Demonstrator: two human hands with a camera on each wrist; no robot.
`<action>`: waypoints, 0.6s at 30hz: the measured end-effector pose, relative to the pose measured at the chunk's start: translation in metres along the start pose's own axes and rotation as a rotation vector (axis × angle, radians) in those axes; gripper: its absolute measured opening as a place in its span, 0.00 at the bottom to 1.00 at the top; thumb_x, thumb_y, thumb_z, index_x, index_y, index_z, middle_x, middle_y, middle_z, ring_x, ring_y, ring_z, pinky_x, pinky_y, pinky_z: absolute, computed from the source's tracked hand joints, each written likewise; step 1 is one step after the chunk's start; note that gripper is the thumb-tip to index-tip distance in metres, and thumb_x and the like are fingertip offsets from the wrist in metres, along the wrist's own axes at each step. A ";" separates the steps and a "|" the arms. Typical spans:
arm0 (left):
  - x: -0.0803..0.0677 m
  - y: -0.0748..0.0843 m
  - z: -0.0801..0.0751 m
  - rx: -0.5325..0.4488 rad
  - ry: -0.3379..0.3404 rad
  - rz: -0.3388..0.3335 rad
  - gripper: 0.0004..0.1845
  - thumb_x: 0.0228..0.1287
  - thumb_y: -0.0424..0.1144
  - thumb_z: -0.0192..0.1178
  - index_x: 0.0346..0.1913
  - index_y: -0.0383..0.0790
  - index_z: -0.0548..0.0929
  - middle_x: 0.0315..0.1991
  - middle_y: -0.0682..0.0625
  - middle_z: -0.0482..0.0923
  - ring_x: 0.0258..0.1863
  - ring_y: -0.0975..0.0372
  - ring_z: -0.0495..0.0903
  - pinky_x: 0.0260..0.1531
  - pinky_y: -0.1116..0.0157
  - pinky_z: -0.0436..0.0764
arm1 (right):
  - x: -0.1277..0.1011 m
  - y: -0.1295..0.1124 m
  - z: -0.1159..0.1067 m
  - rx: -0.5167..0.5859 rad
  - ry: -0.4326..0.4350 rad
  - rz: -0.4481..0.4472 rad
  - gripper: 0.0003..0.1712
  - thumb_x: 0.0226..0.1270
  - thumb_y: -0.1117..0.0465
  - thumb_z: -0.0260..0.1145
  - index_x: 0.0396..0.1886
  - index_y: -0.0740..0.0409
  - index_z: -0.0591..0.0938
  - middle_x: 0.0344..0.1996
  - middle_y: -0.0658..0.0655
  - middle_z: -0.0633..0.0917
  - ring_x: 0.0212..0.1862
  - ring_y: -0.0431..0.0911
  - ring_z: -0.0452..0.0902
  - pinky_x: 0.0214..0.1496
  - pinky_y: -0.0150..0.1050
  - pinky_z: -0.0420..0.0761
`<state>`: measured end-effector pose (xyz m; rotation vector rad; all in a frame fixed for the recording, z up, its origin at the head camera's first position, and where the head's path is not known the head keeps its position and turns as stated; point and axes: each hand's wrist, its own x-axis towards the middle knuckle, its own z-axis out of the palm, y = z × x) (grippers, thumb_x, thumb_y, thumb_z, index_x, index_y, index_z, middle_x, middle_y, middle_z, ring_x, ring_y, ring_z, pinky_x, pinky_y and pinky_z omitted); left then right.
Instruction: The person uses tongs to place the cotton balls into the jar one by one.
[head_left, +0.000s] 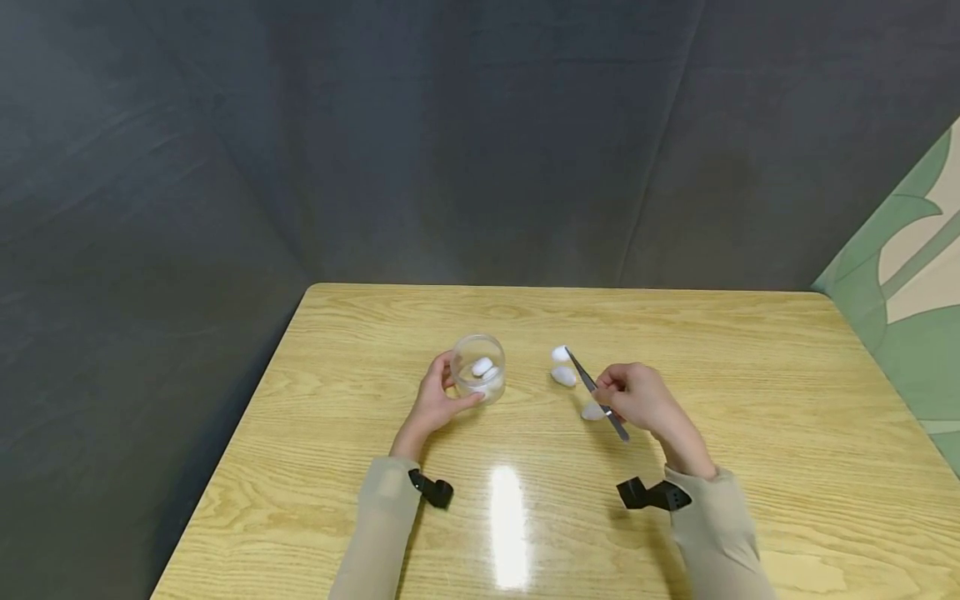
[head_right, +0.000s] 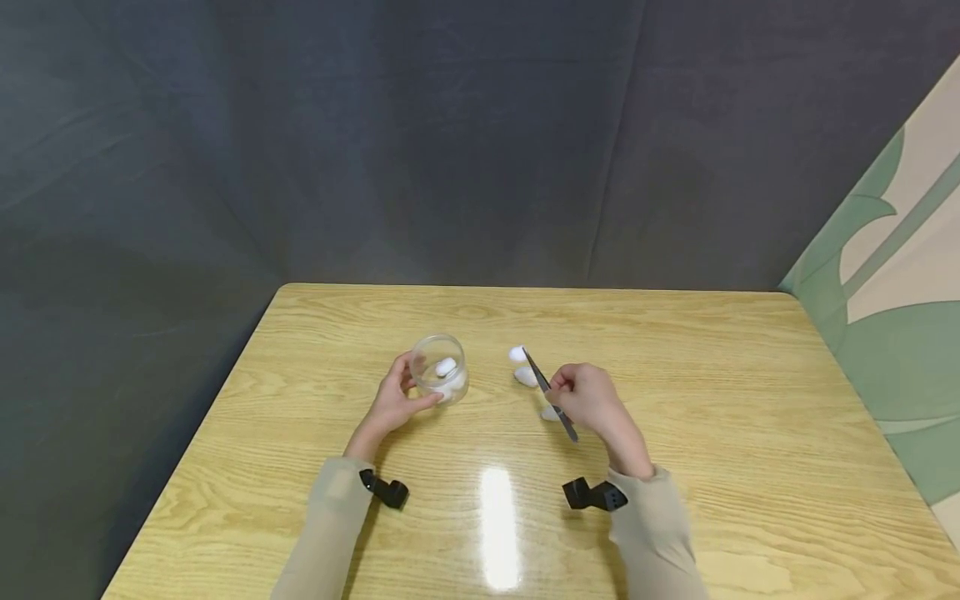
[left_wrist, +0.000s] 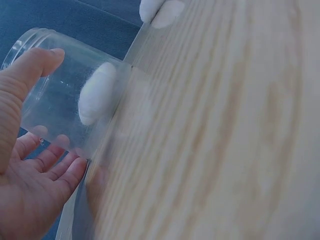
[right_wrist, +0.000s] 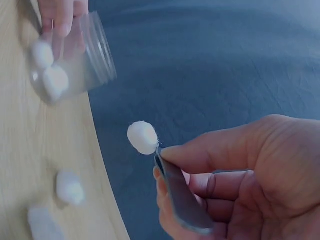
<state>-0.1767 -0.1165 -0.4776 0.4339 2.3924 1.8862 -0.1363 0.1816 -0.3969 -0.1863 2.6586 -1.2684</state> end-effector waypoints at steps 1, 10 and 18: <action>0.000 0.000 0.000 -0.001 0.000 0.000 0.40 0.50 0.26 0.68 0.65 0.22 0.58 0.58 0.27 0.65 0.57 0.39 0.66 0.58 0.47 0.68 | 0.001 -0.002 0.002 0.007 -0.003 -0.005 0.05 0.61 0.69 0.59 0.27 0.66 0.78 0.18 0.52 0.73 0.19 0.43 0.70 0.20 0.34 0.75; 0.008 -0.030 0.002 0.018 0.031 0.006 0.42 0.48 0.28 0.71 0.65 0.29 0.60 0.57 0.35 0.68 0.56 0.47 0.70 0.57 0.54 0.71 | 0.011 -0.019 0.014 0.037 -0.022 -0.041 0.04 0.61 0.70 0.59 0.27 0.66 0.78 0.18 0.51 0.73 0.18 0.43 0.69 0.19 0.35 0.73; 0.009 -0.035 0.001 0.011 0.031 0.032 0.41 0.48 0.29 0.71 0.65 0.29 0.61 0.57 0.35 0.69 0.56 0.47 0.70 0.56 0.53 0.72 | 0.017 -0.029 0.022 0.065 -0.024 -0.052 0.04 0.60 0.70 0.60 0.27 0.67 0.79 0.19 0.53 0.75 0.18 0.42 0.69 0.20 0.35 0.75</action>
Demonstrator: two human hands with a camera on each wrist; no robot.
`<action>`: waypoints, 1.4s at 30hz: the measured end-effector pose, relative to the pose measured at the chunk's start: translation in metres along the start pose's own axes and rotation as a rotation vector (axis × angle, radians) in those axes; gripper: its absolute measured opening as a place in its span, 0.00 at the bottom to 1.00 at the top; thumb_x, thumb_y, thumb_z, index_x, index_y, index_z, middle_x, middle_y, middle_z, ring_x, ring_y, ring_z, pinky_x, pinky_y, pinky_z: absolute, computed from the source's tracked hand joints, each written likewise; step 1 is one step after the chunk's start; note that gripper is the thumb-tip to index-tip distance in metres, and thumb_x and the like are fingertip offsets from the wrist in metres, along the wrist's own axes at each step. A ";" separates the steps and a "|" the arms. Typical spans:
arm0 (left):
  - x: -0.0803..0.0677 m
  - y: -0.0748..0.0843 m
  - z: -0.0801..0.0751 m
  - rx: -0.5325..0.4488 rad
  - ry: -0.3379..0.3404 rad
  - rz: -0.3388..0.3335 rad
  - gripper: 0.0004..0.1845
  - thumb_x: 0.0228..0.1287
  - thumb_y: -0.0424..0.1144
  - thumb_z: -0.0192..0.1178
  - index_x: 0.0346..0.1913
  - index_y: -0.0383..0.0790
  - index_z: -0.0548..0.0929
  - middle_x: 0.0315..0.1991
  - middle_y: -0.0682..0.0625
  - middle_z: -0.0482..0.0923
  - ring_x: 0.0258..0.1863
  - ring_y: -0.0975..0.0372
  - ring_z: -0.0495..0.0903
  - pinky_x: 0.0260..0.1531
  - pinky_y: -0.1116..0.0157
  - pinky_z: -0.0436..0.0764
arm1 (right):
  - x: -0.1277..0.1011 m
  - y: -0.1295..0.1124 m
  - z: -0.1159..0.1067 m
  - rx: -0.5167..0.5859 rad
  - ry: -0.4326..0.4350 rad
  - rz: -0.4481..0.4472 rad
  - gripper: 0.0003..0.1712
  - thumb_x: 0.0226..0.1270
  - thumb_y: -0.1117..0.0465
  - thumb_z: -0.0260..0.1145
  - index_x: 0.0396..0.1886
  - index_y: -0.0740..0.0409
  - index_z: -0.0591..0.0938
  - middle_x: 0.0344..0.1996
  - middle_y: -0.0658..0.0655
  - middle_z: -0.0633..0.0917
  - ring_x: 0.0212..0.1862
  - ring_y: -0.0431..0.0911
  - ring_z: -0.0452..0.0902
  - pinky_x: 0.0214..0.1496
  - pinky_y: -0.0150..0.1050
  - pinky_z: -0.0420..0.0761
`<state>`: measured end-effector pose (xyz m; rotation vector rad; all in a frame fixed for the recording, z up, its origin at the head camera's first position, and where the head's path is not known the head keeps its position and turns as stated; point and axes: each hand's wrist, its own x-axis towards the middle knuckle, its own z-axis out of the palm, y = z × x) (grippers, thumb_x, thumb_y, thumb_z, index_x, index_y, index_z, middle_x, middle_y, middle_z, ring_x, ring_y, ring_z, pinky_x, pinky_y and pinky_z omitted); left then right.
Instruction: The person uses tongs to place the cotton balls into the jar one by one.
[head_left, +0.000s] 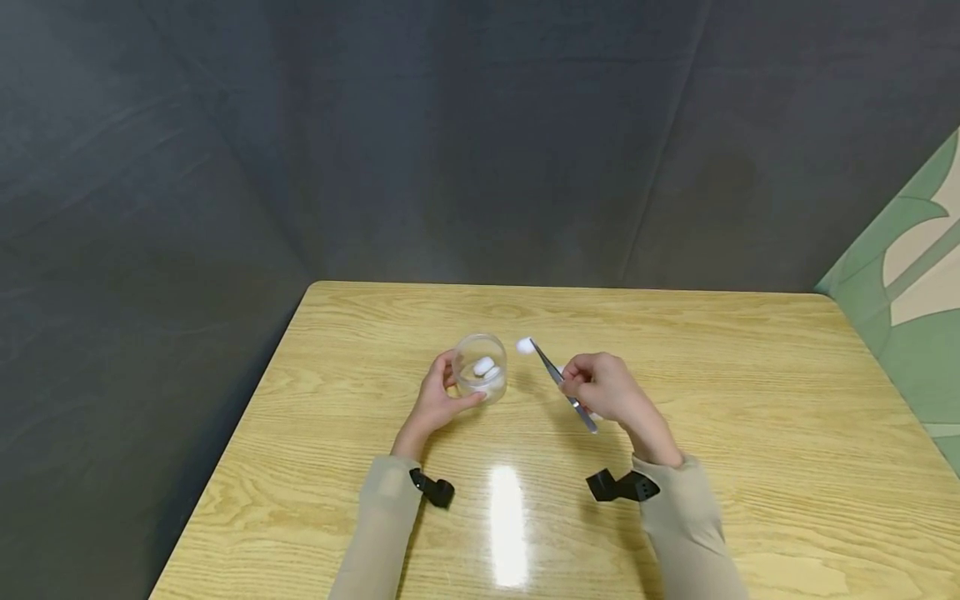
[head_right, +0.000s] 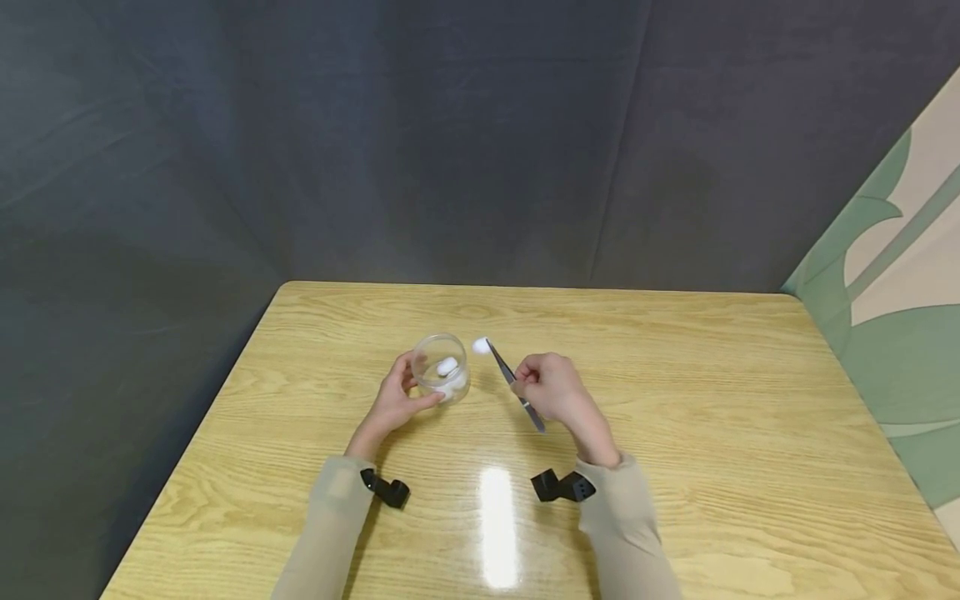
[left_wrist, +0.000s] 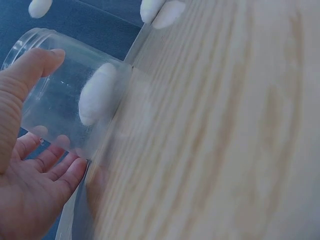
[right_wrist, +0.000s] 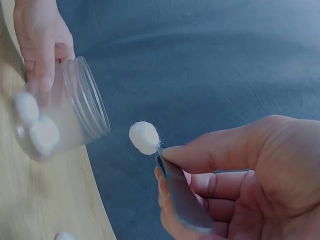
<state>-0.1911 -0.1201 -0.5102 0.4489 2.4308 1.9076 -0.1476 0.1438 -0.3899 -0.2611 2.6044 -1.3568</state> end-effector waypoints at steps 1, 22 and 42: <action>0.000 0.000 0.000 -0.004 -0.001 -0.004 0.41 0.48 0.29 0.71 0.65 0.29 0.61 0.57 0.35 0.69 0.56 0.47 0.70 0.56 0.53 0.72 | 0.001 -0.001 0.001 0.005 -0.001 -0.002 0.04 0.60 0.70 0.60 0.27 0.67 0.79 0.19 0.53 0.75 0.18 0.42 0.69 0.19 0.35 0.75; -0.008 0.039 -0.002 -0.006 -0.023 -0.008 0.39 0.50 0.24 0.67 0.63 0.19 0.58 0.57 0.26 0.65 0.56 0.38 0.67 0.57 0.47 0.69 | 0.018 -0.016 0.032 -0.022 -0.053 -0.085 0.04 0.56 0.72 0.60 0.24 0.66 0.79 0.14 0.51 0.75 0.13 0.39 0.67 0.16 0.32 0.71; -0.009 0.040 -0.002 -0.008 -0.029 -0.037 0.40 0.50 0.25 0.68 0.65 0.22 0.57 0.58 0.26 0.64 0.58 0.38 0.66 0.58 0.46 0.67 | 0.022 -0.012 0.035 -0.050 -0.070 -0.048 0.05 0.58 0.71 0.61 0.23 0.65 0.79 0.12 0.51 0.75 0.12 0.43 0.69 0.17 0.33 0.72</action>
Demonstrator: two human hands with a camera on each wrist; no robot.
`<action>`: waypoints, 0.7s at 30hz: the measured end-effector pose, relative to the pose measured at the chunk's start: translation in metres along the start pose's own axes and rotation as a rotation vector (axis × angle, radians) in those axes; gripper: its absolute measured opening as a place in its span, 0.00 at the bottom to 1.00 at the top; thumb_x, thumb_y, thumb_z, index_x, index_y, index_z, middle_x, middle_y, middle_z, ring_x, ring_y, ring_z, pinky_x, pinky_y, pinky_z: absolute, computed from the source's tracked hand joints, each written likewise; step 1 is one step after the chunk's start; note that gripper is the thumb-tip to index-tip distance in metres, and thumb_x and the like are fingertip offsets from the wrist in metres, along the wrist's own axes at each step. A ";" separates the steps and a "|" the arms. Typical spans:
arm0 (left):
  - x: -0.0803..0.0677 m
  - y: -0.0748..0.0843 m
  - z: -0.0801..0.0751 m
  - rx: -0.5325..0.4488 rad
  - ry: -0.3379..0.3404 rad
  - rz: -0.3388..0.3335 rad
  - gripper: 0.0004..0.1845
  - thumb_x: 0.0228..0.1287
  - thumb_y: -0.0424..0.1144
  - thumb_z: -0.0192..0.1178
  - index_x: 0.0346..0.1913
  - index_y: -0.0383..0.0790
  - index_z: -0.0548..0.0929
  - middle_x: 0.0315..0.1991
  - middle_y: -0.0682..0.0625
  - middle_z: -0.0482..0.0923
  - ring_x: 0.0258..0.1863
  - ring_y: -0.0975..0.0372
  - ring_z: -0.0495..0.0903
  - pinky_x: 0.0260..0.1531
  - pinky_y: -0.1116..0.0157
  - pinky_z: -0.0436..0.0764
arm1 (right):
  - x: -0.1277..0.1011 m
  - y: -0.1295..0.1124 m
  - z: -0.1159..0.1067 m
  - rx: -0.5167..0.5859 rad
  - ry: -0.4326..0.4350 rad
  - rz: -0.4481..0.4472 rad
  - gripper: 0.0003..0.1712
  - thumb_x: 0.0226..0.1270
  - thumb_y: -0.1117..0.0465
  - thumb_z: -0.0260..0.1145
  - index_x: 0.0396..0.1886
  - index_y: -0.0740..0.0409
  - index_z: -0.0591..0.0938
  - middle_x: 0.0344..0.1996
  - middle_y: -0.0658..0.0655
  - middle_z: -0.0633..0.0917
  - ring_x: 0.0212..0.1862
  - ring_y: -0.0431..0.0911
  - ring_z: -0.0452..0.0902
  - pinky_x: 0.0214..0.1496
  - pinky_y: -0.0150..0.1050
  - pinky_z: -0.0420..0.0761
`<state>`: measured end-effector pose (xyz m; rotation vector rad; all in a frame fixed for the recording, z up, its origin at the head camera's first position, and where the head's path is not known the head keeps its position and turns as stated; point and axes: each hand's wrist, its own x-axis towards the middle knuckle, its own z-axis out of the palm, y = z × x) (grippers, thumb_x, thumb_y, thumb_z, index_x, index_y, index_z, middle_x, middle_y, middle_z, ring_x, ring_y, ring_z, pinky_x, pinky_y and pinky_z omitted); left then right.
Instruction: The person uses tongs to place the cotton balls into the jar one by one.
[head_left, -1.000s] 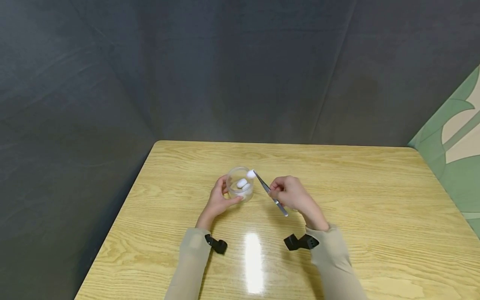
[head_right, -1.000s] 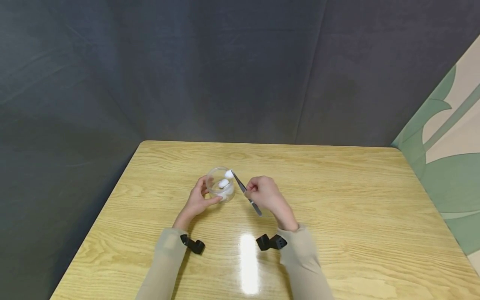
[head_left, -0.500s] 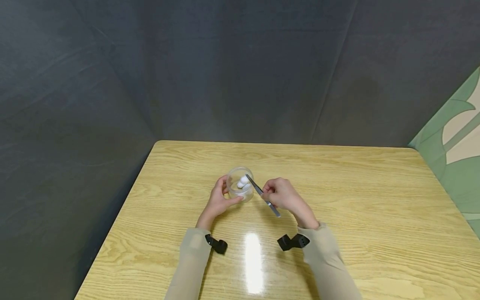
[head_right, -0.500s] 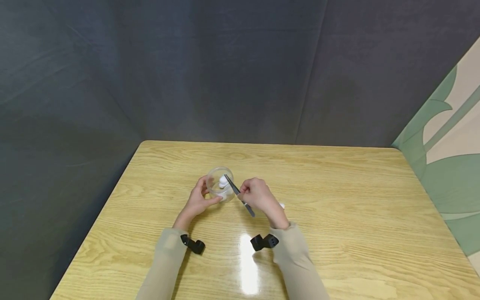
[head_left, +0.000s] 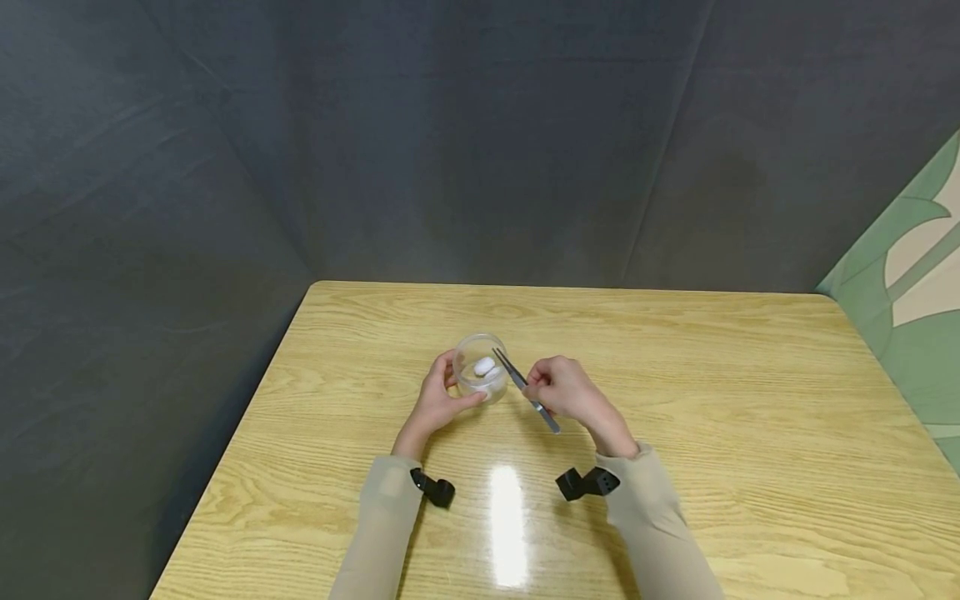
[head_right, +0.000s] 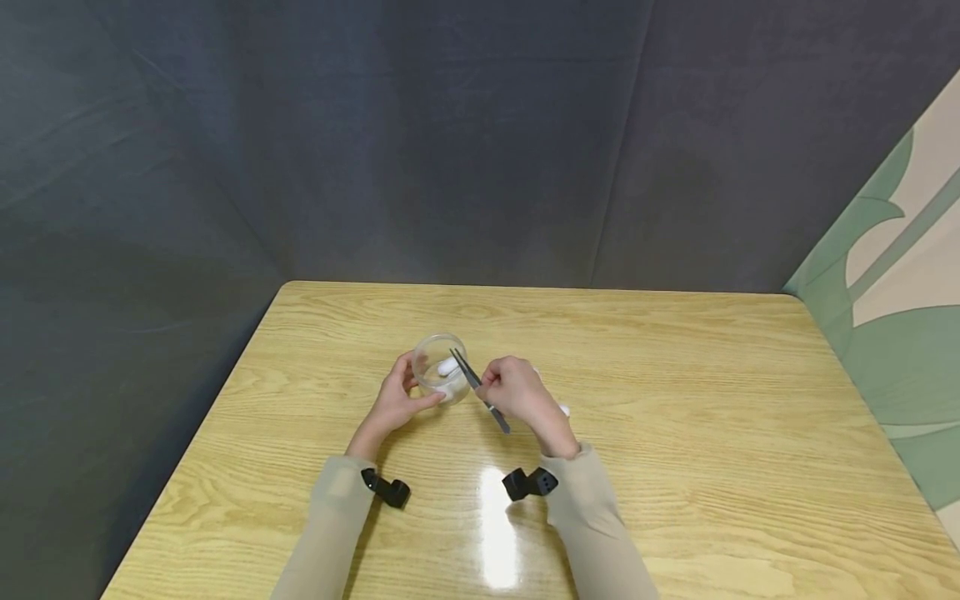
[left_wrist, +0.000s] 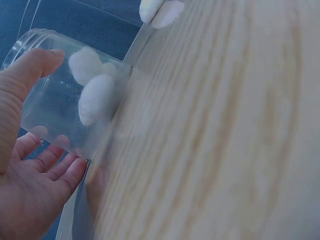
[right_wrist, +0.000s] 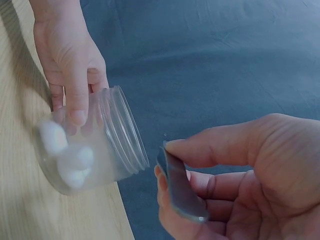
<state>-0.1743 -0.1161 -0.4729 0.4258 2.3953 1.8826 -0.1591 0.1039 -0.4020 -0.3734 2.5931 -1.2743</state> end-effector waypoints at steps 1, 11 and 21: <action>0.000 0.000 0.000 0.001 0.000 0.001 0.40 0.50 0.25 0.68 0.65 0.22 0.57 0.58 0.26 0.64 0.57 0.38 0.66 0.58 0.46 0.67 | 0.000 0.000 -0.001 0.001 0.001 0.001 0.05 0.58 0.71 0.60 0.24 0.65 0.79 0.12 0.51 0.75 0.12 0.42 0.68 0.17 0.33 0.71; 0.004 -0.012 0.001 -0.004 0.017 0.005 0.41 0.49 0.25 0.69 0.64 0.23 0.59 0.57 0.28 0.66 0.57 0.40 0.67 0.58 0.48 0.68 | -0.009 0.010 -0.012 0.004 0.015 0.018 0.05 0.60 0.70 0.61 0.26 0.66 0.79 0.14 0.52 0.74 0.14 0.44 0.69 0.17 0.34 0.70; 0.010 -0.039 0.003 0.022 0.041 -0.003 0.42 0.48 0.29 0.71 0.66 0.31 0.61 0.57 0.37 0.68 0.57 0.49 0.70 0.57 0.53 0.70 | -0.018 0.023 -0.022 0.000 0.028 0.071 0.06 0.60 0.68 0.61 0.25 0.65 0.77 0.13 0.51 0.72 0.15 0.42 0.67 0.17 0.34 0.70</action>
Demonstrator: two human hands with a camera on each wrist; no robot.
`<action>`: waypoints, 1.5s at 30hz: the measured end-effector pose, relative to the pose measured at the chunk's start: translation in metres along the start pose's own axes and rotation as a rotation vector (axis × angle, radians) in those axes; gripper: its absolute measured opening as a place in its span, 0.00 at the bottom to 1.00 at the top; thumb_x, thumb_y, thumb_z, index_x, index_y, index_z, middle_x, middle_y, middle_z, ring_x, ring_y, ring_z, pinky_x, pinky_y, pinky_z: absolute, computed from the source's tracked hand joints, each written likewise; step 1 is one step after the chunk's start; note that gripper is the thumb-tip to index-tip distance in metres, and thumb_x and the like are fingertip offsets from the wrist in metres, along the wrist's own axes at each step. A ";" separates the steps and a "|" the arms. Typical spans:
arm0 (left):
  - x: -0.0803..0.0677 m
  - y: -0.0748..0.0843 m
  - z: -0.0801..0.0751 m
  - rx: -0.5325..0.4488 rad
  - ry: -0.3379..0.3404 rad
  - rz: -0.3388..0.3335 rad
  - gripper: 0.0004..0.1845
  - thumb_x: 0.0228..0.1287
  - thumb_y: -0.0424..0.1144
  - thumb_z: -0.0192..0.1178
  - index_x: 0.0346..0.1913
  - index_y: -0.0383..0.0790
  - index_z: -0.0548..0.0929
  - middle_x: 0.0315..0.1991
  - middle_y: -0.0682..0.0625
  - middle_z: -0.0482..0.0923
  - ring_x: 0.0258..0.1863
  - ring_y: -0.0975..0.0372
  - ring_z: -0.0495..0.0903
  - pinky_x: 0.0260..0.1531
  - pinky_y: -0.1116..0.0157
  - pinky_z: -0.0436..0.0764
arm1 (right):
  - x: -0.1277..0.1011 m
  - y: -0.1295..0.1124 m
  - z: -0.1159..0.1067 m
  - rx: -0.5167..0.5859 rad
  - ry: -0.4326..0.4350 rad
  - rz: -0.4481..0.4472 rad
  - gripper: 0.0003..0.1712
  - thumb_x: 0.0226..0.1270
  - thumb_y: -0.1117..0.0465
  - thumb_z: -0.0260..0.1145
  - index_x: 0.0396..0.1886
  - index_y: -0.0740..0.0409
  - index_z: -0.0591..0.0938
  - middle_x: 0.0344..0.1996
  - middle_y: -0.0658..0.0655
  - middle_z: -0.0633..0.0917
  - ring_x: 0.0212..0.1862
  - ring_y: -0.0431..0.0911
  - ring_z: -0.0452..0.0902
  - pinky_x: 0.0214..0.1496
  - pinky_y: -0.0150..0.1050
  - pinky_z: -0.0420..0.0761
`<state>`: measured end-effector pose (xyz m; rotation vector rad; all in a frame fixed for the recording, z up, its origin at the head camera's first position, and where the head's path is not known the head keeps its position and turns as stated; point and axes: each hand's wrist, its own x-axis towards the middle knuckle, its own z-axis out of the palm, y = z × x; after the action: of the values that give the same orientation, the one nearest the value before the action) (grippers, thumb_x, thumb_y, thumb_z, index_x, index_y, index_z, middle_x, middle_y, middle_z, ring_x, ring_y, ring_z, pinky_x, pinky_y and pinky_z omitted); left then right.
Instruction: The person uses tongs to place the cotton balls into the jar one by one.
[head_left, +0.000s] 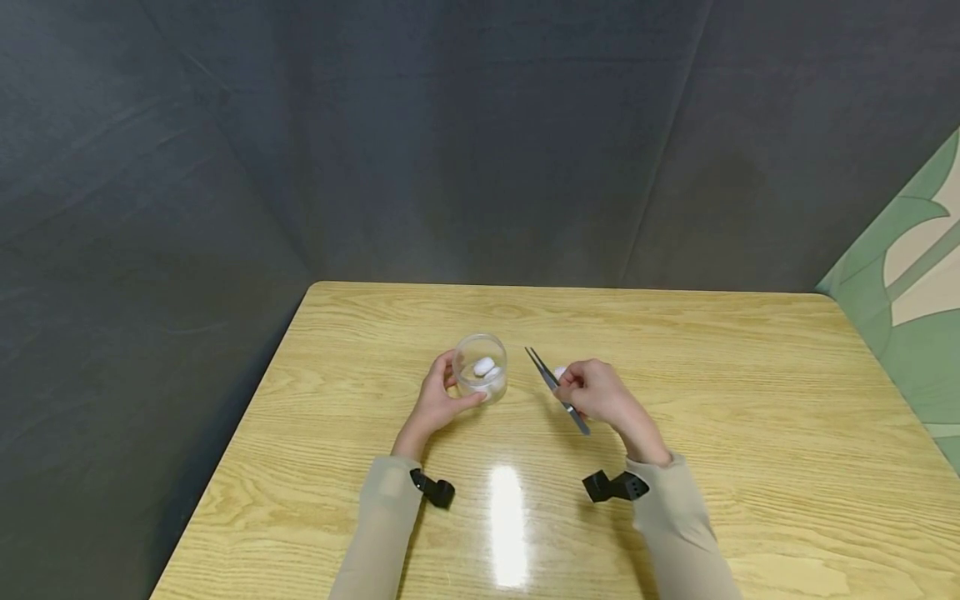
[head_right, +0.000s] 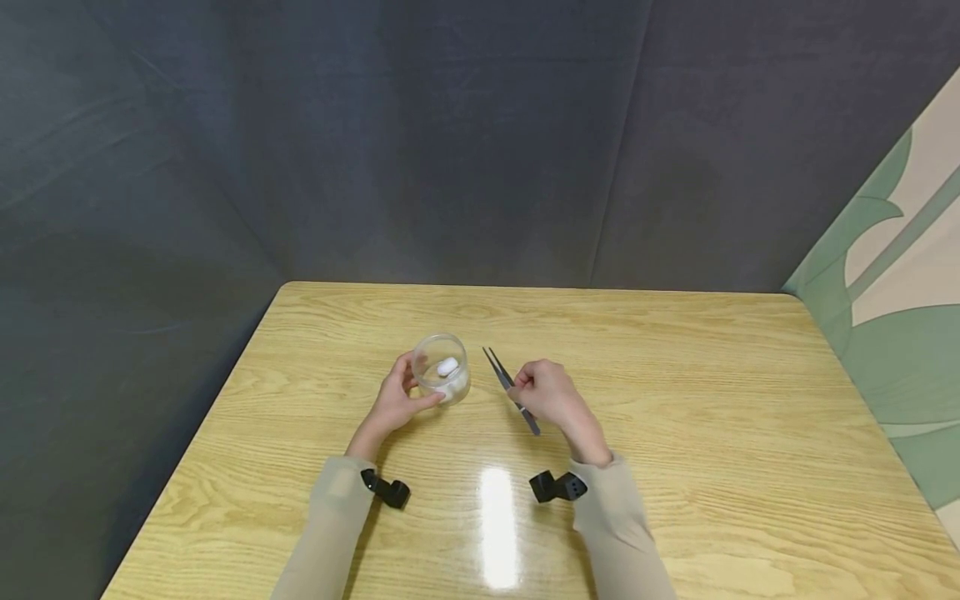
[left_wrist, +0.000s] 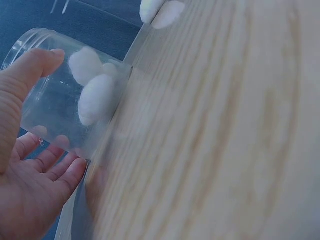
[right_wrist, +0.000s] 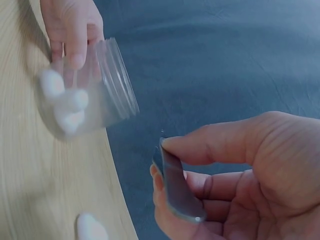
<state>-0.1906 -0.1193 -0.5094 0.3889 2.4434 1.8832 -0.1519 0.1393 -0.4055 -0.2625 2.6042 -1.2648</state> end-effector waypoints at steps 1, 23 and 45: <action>0.000 0.000 0.000 0.002 0.000 -0.001 0.42 0.48 0.29 0.71 0.66 0.31 0.61 0.57 0.37 0.68 0.57 0.49 0.69 0.58 0.53 0.70 | -0.001 0.002 -0.001 0.002 0.000 0.006 0.05 0.60 0.68 0.61 0.25 0.65 0.77 0.14 0.51 0.72 0.15 0.42 0.68 0.17 0.34 0.70; 0.000 0.000 0.000 0.016 0.006 -0.024 0.42 0.48 0.30 0.72 0.66 0.32 0.61 0.58 0.39 0.69 0.57 0.50 0.69 0.58 0.55 0.69 | -0.017 0.037 -0.010 -0.026 0.029 0.105 0.06 0.60 0.67 0.62 0.25 0.66 0.78 0.16 0.53 0.75 0.17 0.42 0.70 0.20 0.35 0.72; 0.000 -0.002 0.000 0.017 0.006 -0.004 0.41 0.48 0.30 0.71 0.65 0.32 0.61 0.58 0.38 0.69 0.57 0.49 0.69 0.58 0.53 0.70 | -0.022 0.059 -0.012 -0.071 0.022 0.200 0.09 0.62 0.65 0.62 0.23 0.64 0.77 0.13 0.52 0.72 0.15 0.42 0.67 0.20 0.35 0.69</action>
<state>-0.1912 -0.1193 -0.5111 0.3793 2.4637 1.8653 -0.1373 0.1903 -0.4419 0.0000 2.6197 -1.1154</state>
